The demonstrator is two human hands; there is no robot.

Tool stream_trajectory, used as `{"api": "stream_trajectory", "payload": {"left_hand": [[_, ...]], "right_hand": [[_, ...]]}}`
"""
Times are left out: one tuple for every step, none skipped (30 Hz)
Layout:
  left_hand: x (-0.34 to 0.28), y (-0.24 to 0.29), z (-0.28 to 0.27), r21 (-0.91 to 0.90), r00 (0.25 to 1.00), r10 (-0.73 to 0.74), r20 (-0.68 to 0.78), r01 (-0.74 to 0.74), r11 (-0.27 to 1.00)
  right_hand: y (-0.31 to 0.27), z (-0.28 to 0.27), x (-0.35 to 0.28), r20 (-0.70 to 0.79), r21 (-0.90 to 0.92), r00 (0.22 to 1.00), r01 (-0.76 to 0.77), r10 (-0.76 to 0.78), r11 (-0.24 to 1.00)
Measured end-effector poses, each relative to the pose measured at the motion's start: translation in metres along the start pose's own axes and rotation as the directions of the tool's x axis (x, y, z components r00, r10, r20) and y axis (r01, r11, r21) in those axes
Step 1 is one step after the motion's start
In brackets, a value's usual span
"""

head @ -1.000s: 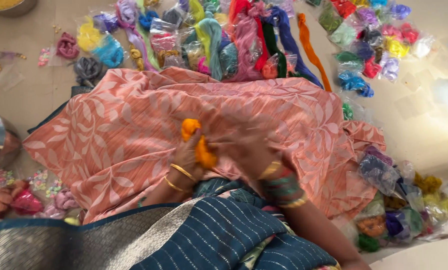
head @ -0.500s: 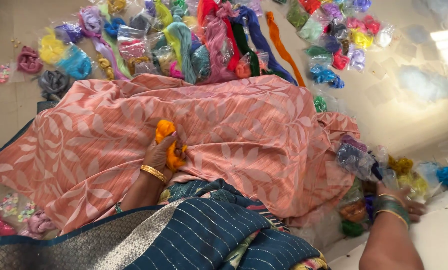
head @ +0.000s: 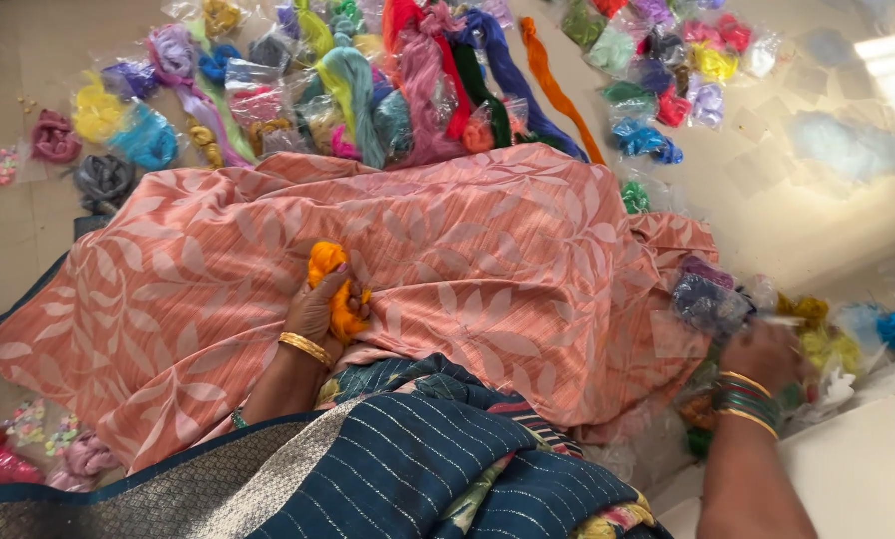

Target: The person is sorting, folding, and bundling colorful fabric strips into packages while sitting on the floor.

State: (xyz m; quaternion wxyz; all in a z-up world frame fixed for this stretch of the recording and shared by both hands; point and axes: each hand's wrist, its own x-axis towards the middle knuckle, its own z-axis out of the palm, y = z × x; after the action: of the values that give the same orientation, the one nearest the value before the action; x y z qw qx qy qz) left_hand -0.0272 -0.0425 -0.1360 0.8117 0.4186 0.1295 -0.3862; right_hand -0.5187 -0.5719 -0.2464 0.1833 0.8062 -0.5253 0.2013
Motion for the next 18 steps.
{"api": "stream_trajectory", "payload": {"left_hand": [[0.001, 0.0, 0.0, -0.001, 1.0, -0.005, -0.004, 0.005, 1.0], [0.002, 0.0, 0.0, -0.002, 1.0, -0.011, -0.007, 0.011, 1.0], [0.002, 0.0, 0.0, -0.002, 1.0, -0.01, -0.008, 0.01, 1.0], [0.001, 0.0, 0.0, -0.004, 1.0, -0.013, -0.01, 0.013, 1.0], [0.0, 0.0, 0.0, -0.005, 1.0, -0.017, -0.013, 0.017, 1.0], [-0.001, 0.0, -0.001, -0.004, 1.0, -0.016, -0.015, 0.016, 1.0], [-0.001, 0.0, -0.001, -0.009, 1.0, -0.015, -0.007, 0.015, 1.0], [-0.001, -0.001, -0.001, -0.013, 1.0, -0.014, 0.001, 0.014, 1.0], [0.0, 0.0, -0.001, -0.013, 1.0, -0.013, 0.003, 0.013, 1.0], [0.0, 0.0, -0.001, -0.014, 1.0, -0.013, 0.002, 0.013, 1.0], [0.0, -0.001, -0.002, -0.017, 1.0, -0.015, 0.0, 0.015, 1.0], [0.0, 0.0, -0.001, -0.017, 1.0, -0.015, 0.0, 0.015, 1.0], [-0.001, 0.0, -0.001, -0.015, 1.0, -0.015, -0.003, 0.015, 1.0], [-0.001, 0.0, 0.0, -0.012, 1.0, -0.015, -0.006, 0.015, 1.0], [-0.001, 0.001, -0.001, -0.014, 1.0, -0.014, -0.009, 0.014, 1.0], [-0.001, 0.001, -0.001, -0.016, 1.0, -0.02, -0.012, 0.02, 1.0], [-0.001, 0.001, -0.001, -0.018, 1.0, -0.027, -0.014, 0.027, 0.999], [0.0, 0.0, -0.002, -0.02, 0.999, -0.028, -0.016, 0.027, 0.999]], "right_hand": [[-0.02, -0.01, 0.004, -0.045, -0.066, 0.989, 0.14, -0.143, 0.988], [-0.04, -0.019, 0.007, -0.077, -0.137, 0.955, 0.274, -0.286, 0.952], [-0.058, -0.026, 0.008, -0.077, -0.137, 0.955, 0.275, -0.287, 0.952], [-0.077, -0.034, 0.009, -0.093, -0.101, 0.943, 0.31, -0.319, 0.945], [-0.095, -0.041, 0.009, -0.109, -0.065, 0.93, 0.345, -0.35, 0.936], [-0.104, -0.038, 0.006, -0.108, -0.063, 0.93, 0.346, -0.351, 0.936], [-0.112, -0.036, 0.004, -0.128, 0.079, 0.932, 0.351, -0.34, 0.933], [-0.12, -0.034, 0.002, -0.147, 0.219, 0.934, 0.353, -0.327, 0.91], [-0.126, -0.036, 0.002, -0.149, 0.219, 0.934, 0.352, -0.325, 0.91], [-0.132, -0.038, 0.001, -0.165, 0.359, 0.957, 0.285, -0.24, 0.889], [-0.137, -0.04, 0.0, -0.167, 0.492, 0.974, 0.218, -0.154, 0.843], [-0.139, -0.041, 0.003, -0.168, 0.491, 0.974, 0.218, -0.154, 0.843], [-0.141, -0.042, 0.006, -0.251, 0.522, 0.962, 0.225, -0.104, 0.823], [-0.144, -0.043, 0.01, -0.33, 0.55, 0.943, 0.236, -0.051, 0.801], [-0.14, -0.042, 0.014, -0.329, 0.55, 0.943, 0.238, -0.054, 0.8], [-0.137, -0.041, 0.017, -0.077, 0.895, 0.955, -0.06, 0.286, 0.442], [-0.133, -0.04, 0.021, 0.3, 0.952, 0.843, -0.294, 0.447, -0.085], [-0.115, -0.037, 0.027, 0.3, 0.952, 0.843, -0.295, 0.446, -0.084]]}}
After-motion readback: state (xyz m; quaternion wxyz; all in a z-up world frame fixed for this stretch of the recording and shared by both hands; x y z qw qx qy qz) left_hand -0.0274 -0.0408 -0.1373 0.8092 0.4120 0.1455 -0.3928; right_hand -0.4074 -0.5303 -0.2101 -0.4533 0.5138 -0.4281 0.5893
